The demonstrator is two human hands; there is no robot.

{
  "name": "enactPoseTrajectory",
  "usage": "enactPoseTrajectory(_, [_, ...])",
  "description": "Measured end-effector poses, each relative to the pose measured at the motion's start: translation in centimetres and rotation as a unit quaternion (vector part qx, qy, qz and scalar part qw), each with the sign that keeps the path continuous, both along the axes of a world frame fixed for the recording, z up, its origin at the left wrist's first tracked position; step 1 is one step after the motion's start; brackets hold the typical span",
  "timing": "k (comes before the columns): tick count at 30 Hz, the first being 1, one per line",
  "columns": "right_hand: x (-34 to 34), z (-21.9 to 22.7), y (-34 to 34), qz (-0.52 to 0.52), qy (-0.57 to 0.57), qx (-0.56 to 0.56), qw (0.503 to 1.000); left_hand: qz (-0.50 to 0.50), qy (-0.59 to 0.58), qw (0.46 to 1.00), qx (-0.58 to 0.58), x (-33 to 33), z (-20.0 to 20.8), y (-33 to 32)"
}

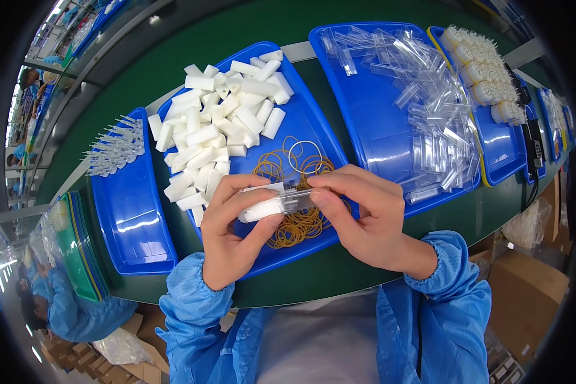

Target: The person assembles component units by attaching foam cylinders to plastic cores, sliding clear plastic sleeves over them, securing each bundle with a rubber band, and placing the finished assemblies onto a tray.

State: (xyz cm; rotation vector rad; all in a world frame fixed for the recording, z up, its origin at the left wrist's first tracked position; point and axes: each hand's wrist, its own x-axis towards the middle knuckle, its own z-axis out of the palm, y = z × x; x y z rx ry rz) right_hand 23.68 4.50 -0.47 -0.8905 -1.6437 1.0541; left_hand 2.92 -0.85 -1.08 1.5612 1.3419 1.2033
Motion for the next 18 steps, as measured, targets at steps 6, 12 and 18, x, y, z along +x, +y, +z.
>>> enactPoseTrajectory(6, [0.25, -0.06, 0.12, 0.003, 0.004, 0.046, 0.999, -0.011, 0.021, 1.000, 0.019, -0.32, -0.15, -0.04])
enactPoseTrajectory(12, [0.79, 0.29, 0.01, 0.057, -0.009, -0.058, 0.997, -0.012, 0.013, 1.000, 0.015, -0.26, -0.10, -0.06])
enactPoseTrajectory(18, [0.59, 0.11, -0.11, 0.036, -0.021, 0.014, 0.999, 0.007, -0.001, 1.000, 0.006, -0.18, -0.31, -0.28])
